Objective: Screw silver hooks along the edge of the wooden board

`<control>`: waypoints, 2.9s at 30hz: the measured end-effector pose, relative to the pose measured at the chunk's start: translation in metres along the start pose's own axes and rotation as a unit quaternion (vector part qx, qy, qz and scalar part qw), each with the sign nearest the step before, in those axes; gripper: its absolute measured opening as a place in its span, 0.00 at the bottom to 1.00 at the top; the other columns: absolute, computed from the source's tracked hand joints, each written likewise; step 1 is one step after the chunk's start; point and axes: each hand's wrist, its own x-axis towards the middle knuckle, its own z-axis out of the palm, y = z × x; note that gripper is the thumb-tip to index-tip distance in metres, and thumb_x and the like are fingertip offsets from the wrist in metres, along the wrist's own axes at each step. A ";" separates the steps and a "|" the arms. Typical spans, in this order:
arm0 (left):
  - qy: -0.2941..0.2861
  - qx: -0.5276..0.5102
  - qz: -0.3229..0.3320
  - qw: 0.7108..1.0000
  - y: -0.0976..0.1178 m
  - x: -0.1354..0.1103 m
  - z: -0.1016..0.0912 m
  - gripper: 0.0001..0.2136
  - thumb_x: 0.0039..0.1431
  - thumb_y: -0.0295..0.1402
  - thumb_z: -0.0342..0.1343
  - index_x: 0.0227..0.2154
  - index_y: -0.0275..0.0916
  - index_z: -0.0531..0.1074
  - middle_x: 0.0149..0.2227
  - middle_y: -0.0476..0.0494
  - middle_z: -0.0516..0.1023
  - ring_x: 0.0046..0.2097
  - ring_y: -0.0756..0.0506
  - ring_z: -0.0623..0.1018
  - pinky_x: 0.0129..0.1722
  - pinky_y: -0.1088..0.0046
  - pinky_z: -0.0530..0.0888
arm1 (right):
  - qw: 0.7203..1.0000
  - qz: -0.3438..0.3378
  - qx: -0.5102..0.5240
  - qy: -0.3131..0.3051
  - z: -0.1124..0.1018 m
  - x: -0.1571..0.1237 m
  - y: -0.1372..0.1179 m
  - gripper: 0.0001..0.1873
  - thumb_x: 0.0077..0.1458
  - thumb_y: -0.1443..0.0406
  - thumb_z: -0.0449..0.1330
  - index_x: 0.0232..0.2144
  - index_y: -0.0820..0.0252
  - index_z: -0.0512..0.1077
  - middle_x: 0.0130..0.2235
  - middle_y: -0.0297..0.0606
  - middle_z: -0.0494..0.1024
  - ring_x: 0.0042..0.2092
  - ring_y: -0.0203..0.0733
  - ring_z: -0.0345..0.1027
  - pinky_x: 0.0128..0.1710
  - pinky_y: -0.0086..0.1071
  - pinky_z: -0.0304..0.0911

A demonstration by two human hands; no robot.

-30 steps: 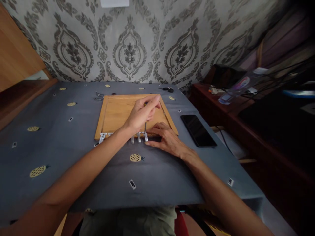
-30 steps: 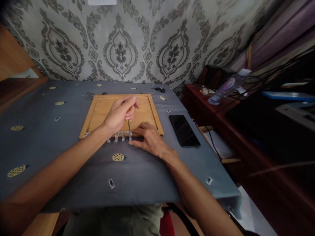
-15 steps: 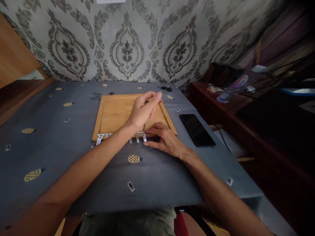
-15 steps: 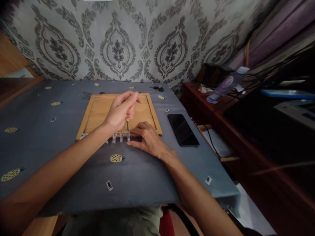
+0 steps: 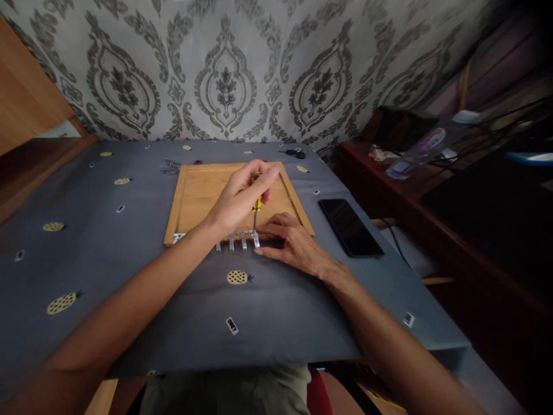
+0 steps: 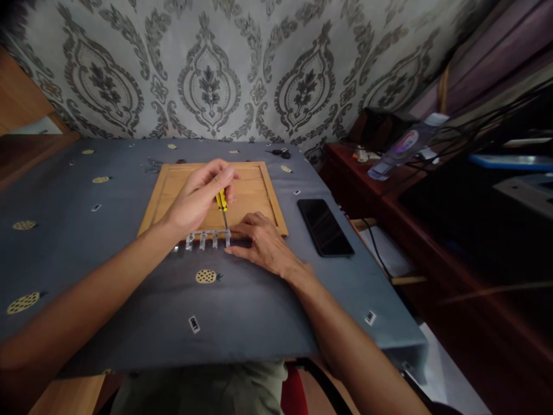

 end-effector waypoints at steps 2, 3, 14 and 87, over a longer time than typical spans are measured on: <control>0.004 -0.006 0.003 1.000 0.001 -0.002 0.001 0.10 0.70 0.34 0.53 0.30 0.40 0.67 0.24 0.54 0.67 0.27 0.54 0.69 0.32 0.79 0.68 | 1.000 0.000 0.002 -0.001 0.000 0.000 0.000 0.29 0.59 0.44 0.58 0.50 0.59 0.78 0.44 0.46 0.76 0.49 0.52 0.67 0.51 0.46 0.64; 0.003 -0.013 0.004 1.000 0.002 -0.003 0.003 0.10 0.70 0.34 0.53 0.30 0.40 0.68 0.23 0.54 0.66 0.27 0.54 0.68 0.32 0.78 0.68 | 1.000 0.001 0.002 0.000 0.001 0.000 0.000 0.29 0.59 0.44 0.58 0.49 0.60 0.78 0.44 0.46 0.76 0.49 0.52 0.68 0.51 0.45 0.64; -0.013 -0.038 -0.015 0.999 -0.005 0.009 0.020 0.17 0.69 0.40 0.54 0.25 0.39 0.68 0.18 0.58 0.55 0.19 0.56 0.56 0.19 0.78 0.55 | 1.000 -0.007 0.001 0.016 0.001 -0.001 -0.001 0.25 0.59 0.47 0.60 0.48 0.57 0.79 0.44 0.46 0.77 0.48 0.52 0.69 0.50 0.46 0.66; -0.057 -0.096 -0.100 0.989 -0.003 0.026 0.025 0.16 0.70 0.32 0.51 0.24 0.38 0.66 0.13 0.61 0.53 0.14 0.58 0.52 0.15 0.81 0.50 | 1.000 0.001 0.009 0.000 0.001 0.000 0.002 0.25 0.58 0.49 0.63 0.49 0.61 0.78 0.44 0.47 0.76 0.48 0.51 0.67 0.52 0.45 0.63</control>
